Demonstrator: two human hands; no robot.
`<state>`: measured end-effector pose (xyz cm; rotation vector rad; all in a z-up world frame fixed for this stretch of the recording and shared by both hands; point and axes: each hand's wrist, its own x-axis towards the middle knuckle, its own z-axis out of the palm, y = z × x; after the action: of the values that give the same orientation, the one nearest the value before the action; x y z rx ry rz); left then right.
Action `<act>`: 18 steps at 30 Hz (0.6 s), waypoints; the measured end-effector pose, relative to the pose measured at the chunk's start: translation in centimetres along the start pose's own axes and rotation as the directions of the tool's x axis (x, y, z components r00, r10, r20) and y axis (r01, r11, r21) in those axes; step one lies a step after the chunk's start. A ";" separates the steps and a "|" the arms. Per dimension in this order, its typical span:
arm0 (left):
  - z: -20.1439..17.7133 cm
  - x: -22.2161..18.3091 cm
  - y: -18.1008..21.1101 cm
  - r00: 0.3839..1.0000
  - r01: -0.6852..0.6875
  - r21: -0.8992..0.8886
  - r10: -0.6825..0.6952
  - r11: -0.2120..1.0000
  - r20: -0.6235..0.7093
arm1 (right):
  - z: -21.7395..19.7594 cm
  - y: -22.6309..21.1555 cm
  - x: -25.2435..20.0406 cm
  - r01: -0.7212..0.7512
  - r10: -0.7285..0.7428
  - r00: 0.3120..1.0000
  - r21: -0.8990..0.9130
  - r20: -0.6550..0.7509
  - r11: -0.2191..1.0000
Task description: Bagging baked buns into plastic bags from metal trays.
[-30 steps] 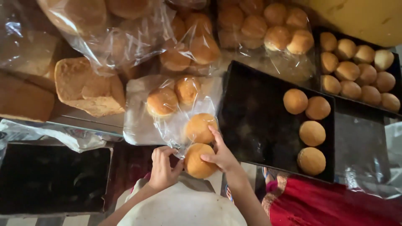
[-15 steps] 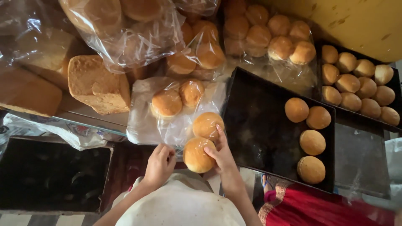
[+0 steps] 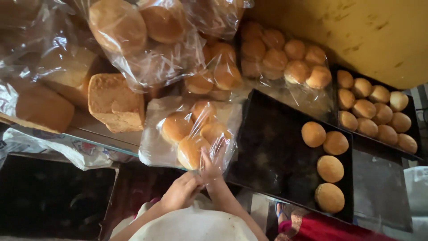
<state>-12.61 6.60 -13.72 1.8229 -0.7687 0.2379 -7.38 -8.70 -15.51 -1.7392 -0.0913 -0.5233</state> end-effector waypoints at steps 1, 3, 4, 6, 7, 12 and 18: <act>0.1 0.0 -0.3 0.999 -0.030 -0.019 0.031 0.999 0.035 | 0.1 0.0 0.3 0.330 -0.314 0.944 -0.330 0.103 0.884; 0.4 0.0 -0.7 0.996 -0.057 -0.040 0.060 0.998 0.065 | 0.9 0.8 0.4 0.603 -0.540 0.786 -0.564 0.302 0.564; 0.6 -0.1 -0.8 0.996 -0.051 -0.019 0.052 0.999 0.071 | 1.5 1.5 0.3 0.084 -0.078 0.996 -0.183 0.040 0.979; 0.6 -0.4 -0.9 0.997 -0.042 0.007 0.042 0.999 0.071 | 1.8 3.1 -0.5 -0.471 0.482 0.875 0.321 0.050 0.821; 0.5 -0.4 -1.0 0.999 0.017 0.067 -0.020 0.998 0.040 | 1.6 4.1 -0.9 -0.444 0.460 0.886 0.365 0.047 0.818; -1.7 4.3 0.8 1.000 0.032 0.214 -0.030 0.976 -0.008 | -0.6 5.7 -1.9 -0.275 0.237 0.956 0.252 0.171 0.928; 3.6 13.3 -3.1 0.929 -0.162 0.522 -0.049 0.838 0.367 | -3.4 18.7 -6.6 -0.452 0.447 0.813 -0.079 0.374 0.889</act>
<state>-1.22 -1.18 -10.83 2.4350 -1.1010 0.1628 -7.98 -15.02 -34.65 -1.7541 0.0437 0.1738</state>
